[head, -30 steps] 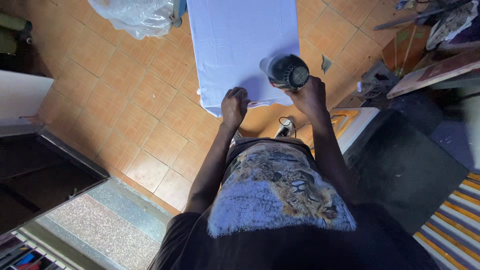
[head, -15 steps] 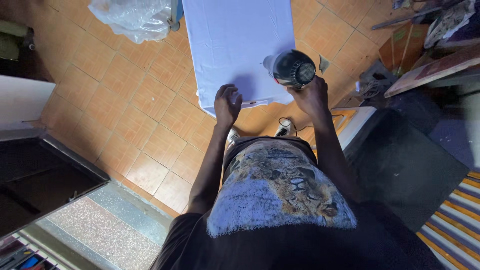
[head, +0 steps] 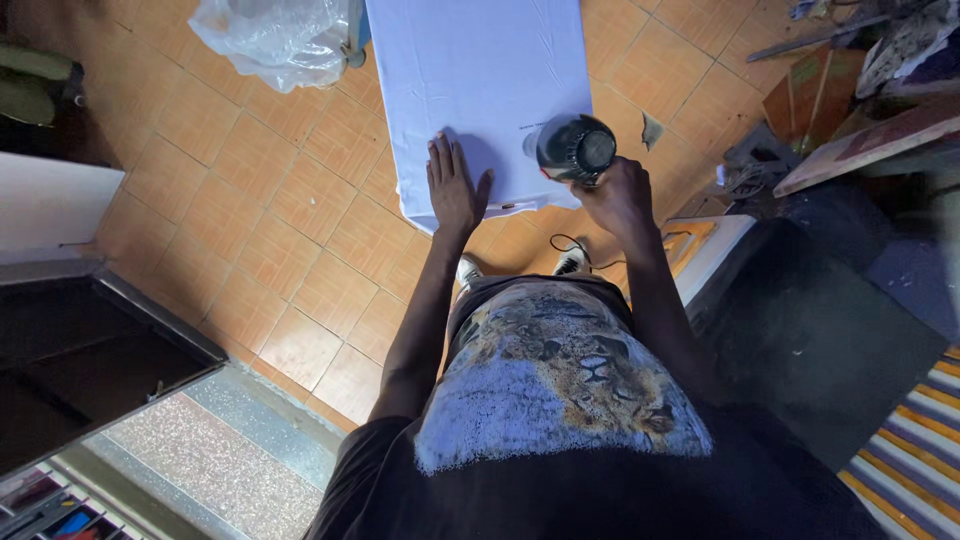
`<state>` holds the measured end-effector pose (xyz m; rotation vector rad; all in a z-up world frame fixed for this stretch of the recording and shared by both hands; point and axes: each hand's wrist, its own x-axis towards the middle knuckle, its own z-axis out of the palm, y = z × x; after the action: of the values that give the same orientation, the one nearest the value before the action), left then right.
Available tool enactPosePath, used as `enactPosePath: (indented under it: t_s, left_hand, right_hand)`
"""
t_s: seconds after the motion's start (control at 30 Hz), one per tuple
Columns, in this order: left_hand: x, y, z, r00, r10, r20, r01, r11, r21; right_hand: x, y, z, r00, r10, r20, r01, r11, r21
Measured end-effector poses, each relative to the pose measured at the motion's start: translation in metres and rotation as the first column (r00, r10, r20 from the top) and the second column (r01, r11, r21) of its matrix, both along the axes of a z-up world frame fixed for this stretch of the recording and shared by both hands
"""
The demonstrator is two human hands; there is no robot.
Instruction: The person uses a hair dryer to apply heat to a white plastic bag laid on a table, moving the dryer back and forth over the surface while smoothing the bag with the other hand. The person flips the bag over and continues heating the other side.
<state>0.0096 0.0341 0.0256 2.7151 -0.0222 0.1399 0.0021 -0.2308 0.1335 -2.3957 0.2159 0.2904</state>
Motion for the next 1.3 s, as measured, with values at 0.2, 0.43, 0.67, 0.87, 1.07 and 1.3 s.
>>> enactPosePath:
  t_s: [0.2,0.43,0.67,0.87,1.07,1.3]
  left_hand:
    - [0.01,-0.012,-0.021,0.997,-0.074,0.016,0.073,0.995,0.063]
    - [0.011,-0.003,-0.036,0.979,-0.067,0.194,0.087,0.991,-0.099]
    - [0.004,0.005,-0.024,0.953,-0.009,0.304,0.146,0.891,-0.43]
    - [0.003,0.005,-0.019,0.947,0.013,0.322,0.15,0.866,-0.477]
    - [0.0,0.0,0.0,0.937,0.034,0.348,0.156,0.85,-0.503]
    - [0.01,0.003,-0.025,0.922,-0.008,0.388,0.172,0.904,-0.391]
  right_hand:
    - [-0.002,-0.003,0.016,1.0,0.003,0.016,-0.002,0.998,-0.059]
    - [-0.008,0.006,0.047,0.998,0.036,-0.053,-0.038,0.998,-0.041]
    - [0.007,0.011,0.03,0.999,0.03,-0.028,-0.031,0.999,-0.024]
    - [0.019,0.0,0.014,0.999,0.006,-0.043,-0.008,1.0,-0.027]
    - [0.015,0.023,0.035,0.997,0.075,-0.023,-0.074,0.997,0.037]
    - [0.027,-0.016,0.009,0.998,0.031,0.062,-0.026,0.996,-0.085]
